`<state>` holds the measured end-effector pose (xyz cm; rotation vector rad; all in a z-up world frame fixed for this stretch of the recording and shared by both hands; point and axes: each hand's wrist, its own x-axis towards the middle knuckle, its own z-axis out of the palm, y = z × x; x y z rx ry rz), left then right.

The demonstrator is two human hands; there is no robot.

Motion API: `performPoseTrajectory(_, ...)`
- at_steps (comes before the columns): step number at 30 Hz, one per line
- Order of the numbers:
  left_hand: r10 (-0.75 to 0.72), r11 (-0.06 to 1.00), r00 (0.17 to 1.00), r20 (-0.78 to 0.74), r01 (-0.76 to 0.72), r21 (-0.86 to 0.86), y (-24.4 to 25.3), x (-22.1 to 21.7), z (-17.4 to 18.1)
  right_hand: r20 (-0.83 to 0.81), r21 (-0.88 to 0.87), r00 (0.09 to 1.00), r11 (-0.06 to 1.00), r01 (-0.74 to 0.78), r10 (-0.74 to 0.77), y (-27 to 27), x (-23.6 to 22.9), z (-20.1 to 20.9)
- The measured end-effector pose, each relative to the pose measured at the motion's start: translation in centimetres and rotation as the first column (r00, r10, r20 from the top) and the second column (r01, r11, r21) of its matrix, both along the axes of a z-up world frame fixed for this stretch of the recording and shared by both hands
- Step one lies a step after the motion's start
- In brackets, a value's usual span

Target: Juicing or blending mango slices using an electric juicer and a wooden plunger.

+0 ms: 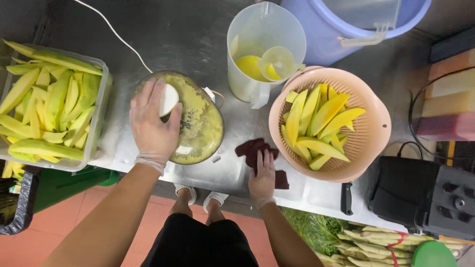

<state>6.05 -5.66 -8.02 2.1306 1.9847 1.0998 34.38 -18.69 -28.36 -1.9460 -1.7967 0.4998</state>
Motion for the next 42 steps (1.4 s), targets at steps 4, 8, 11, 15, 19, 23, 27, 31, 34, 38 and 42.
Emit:
performPoseTrajectory(4, 0.026, 0.999, 1.0, -0.01, -0.026, -0.024, 0.0, 0.1, -0.3, 0.092, -0.144, 0.982, 0.978, -0.149, 0.164, 10.2, -1.8, 1.7)
performPoseTrajectory(8, 0.033, 0.999, 0.999, -0.013, -0.033, -0.027, -0.3, 0.0, -0.7, 0.129, -0.194, 0.943, 0.94, -0.28, 0.307, 13.1, -3.6, 1.0)
performPoseTrajectory(11, -0.003, 1.0, 1.0, 0.023, 0.004, -0.016, 0.2, -0.3, -0.2, 0.128, -0.091, 0.874, 0.883, -0.461, 0.469, 6.9, -4.7, -0.6)
performPoseTrajectory(15, -0.004, 1.0, 0.999, 0.034, 0.004, 0.002, -0.2, -0.7, -0.3, 0.014, -0.139, 0.838, 0.831, -0.539, 0.545, -1.2, -4.4, 1.0)
performPoseTrajectory(19, -0.086, 0.996, 0.965, 0.247, 0.083, 0.023, -0.6, -2.8, -0.1, 0.159, -0.187, 0.808, 0.821, -0.54, 0.568, -0.3, 1.8, -2.4)
performPoseTrajectory(23, -0.077, 0.997, 0.888, 0.452, 0.063, 0.048, -3.5, -8.2, 0.6, 0.257, -0.22, 0.966, 0.971, 0.092, -0.033, 2.0, -0.4, 0.0)
performPoseTrajectory(27, 0.202, 0.976, 0.791, 0.578, -0.111, -0.19, -8.6, -15.8, -2.8, 0.249, -0.024, 0.964, 0.994, 0.103, -0.094, -3.1, -13.8, 0.8)
performPoseTrajectory(31, 0.438, 0.867, 0.695, 0.57, -0.16, -0.472, -15.4, -22.1, -5.5, 0.089, -0.207, 0.986, 0.971, -0.12, 0.141, -3.5, -28.3, 1.5)
performPoseTrajectory(34, 0.494, 0.805, 0.738, 0.459, -0.19, -0.562, -18.5, -25.6, -6.4, 0.019, -0.209, 1.0, 0.978, -0.008, 0.012, 2.7, -37.5, 2.3)
performPoseTrajectory(38, 0.464, 0.79, 0.774, 0.432, -0.14, -0.597, -21.1, -28.6, -7.9, -0.078, -0.106, 0.988, 0.984, -0.144, 0.136, 9.6, -44.8, 2.2)
performPoseTrajectory(42, 0.465, 0.757, 0.753, 0.465, -0.067, -0.649, -22.1, -29.8, -8.0, -0.072, 0.062, 0.912, 0.914, -0.4, 0.404, 4.6, -41.5, -0.1)
